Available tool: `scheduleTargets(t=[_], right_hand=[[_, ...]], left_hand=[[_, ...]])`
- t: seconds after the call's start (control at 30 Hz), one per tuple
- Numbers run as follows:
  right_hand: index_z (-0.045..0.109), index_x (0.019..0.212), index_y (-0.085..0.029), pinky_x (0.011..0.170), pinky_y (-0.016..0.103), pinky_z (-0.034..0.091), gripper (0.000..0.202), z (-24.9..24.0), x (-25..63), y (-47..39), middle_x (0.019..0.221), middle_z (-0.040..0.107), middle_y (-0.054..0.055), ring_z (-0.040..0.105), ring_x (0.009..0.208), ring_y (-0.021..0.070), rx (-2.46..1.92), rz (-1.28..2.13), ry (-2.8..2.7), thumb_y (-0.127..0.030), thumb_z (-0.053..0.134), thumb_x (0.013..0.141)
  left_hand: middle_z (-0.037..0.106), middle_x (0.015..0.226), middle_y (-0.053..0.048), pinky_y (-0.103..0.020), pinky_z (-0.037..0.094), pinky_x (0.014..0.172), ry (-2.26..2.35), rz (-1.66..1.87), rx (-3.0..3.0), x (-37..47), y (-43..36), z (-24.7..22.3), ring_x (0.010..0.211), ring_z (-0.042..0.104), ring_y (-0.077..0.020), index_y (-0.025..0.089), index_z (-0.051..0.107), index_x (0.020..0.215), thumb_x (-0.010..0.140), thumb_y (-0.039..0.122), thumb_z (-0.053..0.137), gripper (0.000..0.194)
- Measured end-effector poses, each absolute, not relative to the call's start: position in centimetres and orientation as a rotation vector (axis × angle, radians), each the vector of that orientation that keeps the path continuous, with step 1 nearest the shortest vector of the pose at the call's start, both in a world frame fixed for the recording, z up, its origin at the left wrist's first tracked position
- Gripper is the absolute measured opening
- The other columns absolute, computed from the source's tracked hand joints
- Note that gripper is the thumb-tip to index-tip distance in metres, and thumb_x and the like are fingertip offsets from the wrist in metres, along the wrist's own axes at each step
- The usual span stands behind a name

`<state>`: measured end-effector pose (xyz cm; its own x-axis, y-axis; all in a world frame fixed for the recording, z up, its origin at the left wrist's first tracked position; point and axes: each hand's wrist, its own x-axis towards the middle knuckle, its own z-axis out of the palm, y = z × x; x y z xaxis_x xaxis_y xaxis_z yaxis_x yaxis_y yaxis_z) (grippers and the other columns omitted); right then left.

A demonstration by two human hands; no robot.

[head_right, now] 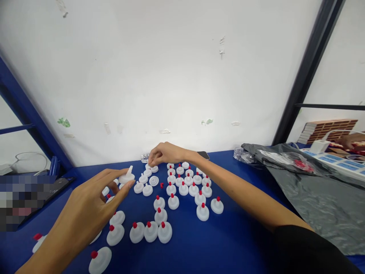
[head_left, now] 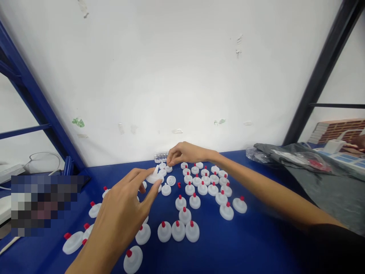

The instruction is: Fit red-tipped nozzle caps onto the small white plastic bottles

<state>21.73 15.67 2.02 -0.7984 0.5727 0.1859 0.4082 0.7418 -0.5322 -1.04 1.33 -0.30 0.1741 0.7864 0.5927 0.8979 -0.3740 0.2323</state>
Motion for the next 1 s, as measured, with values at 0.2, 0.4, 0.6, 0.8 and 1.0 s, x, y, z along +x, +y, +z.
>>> scheduleTargets(t=[0.2, 0.4, 0.6, 0.8, 1.0], right_hand=[[0.075, 0.114, -0.018, 0.092, 0.032, 0.054, 0.026, 4.4, 21.4, 13.5, 0.111, 0.077, 0.009, 0.07, 0.104, 0.018, -0.426, 1.104, -2.298, -0.031, 0.073, 0.091], [0.078, 0.101, -0.019, 0.083, 0.028, 0.056, 0.018, 4.3, 19.9, 12.1, 0.098, 0.078, 0.005, 0.071, 0.092, 0.0153, -0.346, 1.218, -2.22, -0.027, 0.079, 0.085], [0.077, 0.097, -0.018, 0.082, 0.029, 0.057, 0.019, 4.1, 19.7, 12.1, 0.093, 0.078, 0.005, 0.073, 0.089, 0.0162, -0.356, 1.259, -2.132, -0.027, 0.082, 0.081], [0.076, 0.097, -0.016, 0.08, 0.029, 0.058, 0.019, 3.8, 19.5, 12.1, 0.091, 0.078, 0.005, 0.074, 0.087, 0.0163, -0.306, 1.278, -2.099, -0.026, 0.081, 0.082], [0.077, 0.097, -0.017, 0.078, 0.028, 0.057, 0.018, 4.7, 19.8, 11.7, 0.092, 0.078, 0.005, 0.073, 0.084, 0.0151, -0.306, 1.17, -2.132, -0.028, 0.08, 0.083]], left_hand=[[0.072, 0.095, -0.003, -0.034, 0.048, 0.061, -1.717, -0.916, -2.301, -1.0, 1.4, 0.0, 0.06, 0.062, -0.0173, 0.025, 0.07, 0.123, 0.097, 0.057, 0.046, 0.047], [0.072, 0.096, -0.003, -0.032, 0.047, 0.058, -1.671, -0.933, -2.286, -1.1, 1.5, -0.2, 0.063, 0.063, -0.0181, 0.028, 0.07, 0.123, 0.098, 0.056, 0.047, 0.044], [0.07, 0.095, -0.001, -0.032, 0.047, 0.058, -1.658, -0.978, -2.292, -1.0, 1.3, -0.1, 0.063, 0.062, -0.0165, 0.028, 0.07, 0.123, 0.098, 0.056, 0.048, 0.044], [0.069, 0.095, 0.0, -0.03, 0.046, 0.056, -1.632, -1.022, -2.278, -1.1, 1.2, -0.2, 0.061, 0.06, -0.0147, 0.031, 0.069, 0.123, 0.099, 0.055, 0.049, 0.04], [0.068, 0.092, 0.0, -0.032, 0.047, 0.06, -1.661, -1.086, -2.25, -0.8, 1.0, 0.1, 0.063, 0.062, -0.0151, 0.029, 0.068, 0.126, 0.1, 0.056, 0.046, 0.043]])
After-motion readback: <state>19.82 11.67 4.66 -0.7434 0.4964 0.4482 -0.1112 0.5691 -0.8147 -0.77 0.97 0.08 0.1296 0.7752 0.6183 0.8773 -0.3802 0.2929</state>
